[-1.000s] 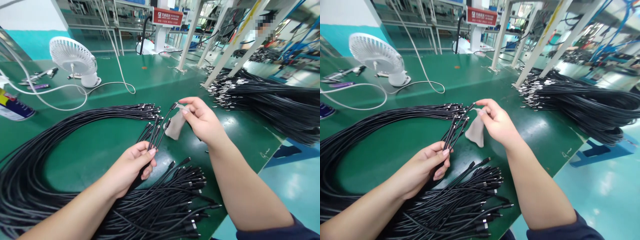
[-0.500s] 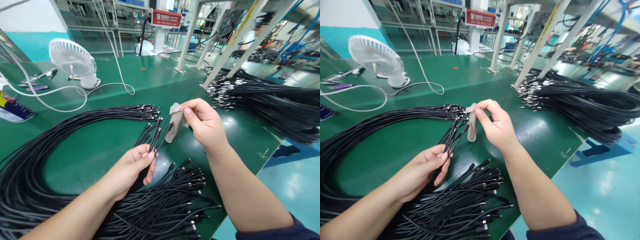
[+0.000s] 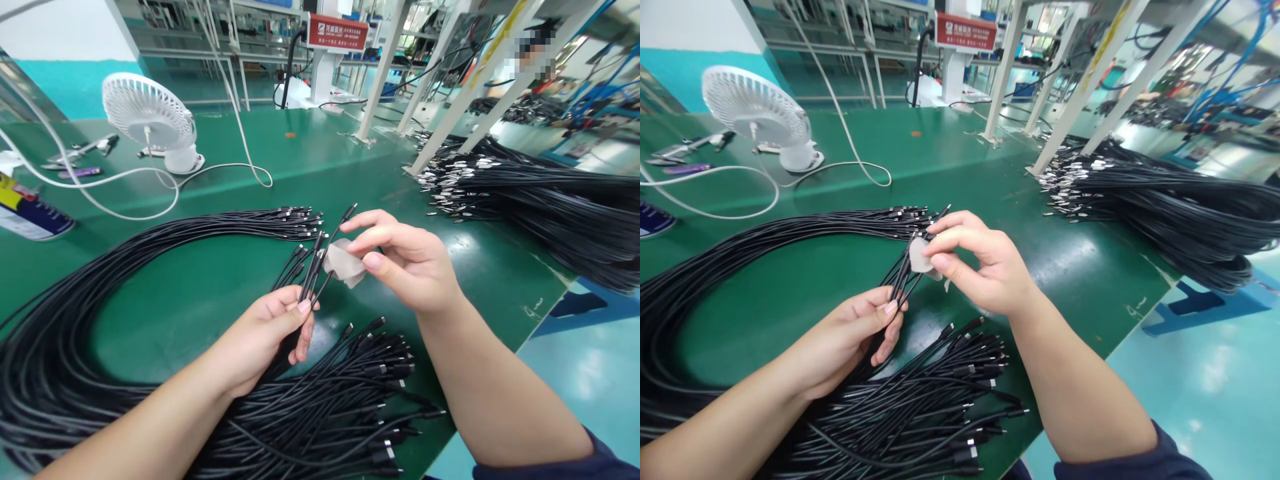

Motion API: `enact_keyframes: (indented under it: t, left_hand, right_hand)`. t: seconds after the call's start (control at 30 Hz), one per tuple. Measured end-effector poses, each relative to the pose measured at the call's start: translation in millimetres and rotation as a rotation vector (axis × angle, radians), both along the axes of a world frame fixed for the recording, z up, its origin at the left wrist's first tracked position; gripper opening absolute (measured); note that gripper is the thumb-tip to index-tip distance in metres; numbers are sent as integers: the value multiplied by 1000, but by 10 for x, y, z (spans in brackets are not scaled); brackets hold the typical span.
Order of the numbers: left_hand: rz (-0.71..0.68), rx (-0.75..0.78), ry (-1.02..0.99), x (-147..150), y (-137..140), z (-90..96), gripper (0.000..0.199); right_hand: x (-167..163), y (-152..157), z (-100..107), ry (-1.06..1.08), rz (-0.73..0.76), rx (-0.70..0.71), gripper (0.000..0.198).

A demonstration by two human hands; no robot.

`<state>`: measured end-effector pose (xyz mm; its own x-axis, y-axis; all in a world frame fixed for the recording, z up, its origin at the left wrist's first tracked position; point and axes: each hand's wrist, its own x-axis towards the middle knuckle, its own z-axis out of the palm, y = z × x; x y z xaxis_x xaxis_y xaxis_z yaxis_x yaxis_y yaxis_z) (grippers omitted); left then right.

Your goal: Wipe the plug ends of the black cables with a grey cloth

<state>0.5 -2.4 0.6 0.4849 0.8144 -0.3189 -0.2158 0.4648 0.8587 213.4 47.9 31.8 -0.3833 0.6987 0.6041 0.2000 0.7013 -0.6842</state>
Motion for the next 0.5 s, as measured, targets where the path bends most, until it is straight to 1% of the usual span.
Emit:
enact_keyframes:
  t: [0.07,0.13,0.23,0.3,0.37,0.4,0.5]
  left_hand:
    - [0,1,-4,4,0,5,26]
    - [0,0,-7,4,-2,6,26]
    - [4,-3,-9,-2,-7,3,26]
    - [6,-7,-7,-7,-8,2,27]
    - [7,-11,-6,-7,-8,8,27]
    - [8,-11,-6,-6,-8,13,27]
    - [12,-12,-7,0,-9,32,28]
  right_hand:
    - [-7,13,-26,76,-50,-20,19]
    - [-12,50,-64,151,-161,-45,25]
    - [-4,142,-118,223,-310,-92,21]
    - [6,202,-140,229,-337,-157,17]
    - [9,237,-146,192,-296,-271,19]
    - [5,243,-145,159,-240,-344,22]
    - [-33,213,-134,76,3,-569,30]
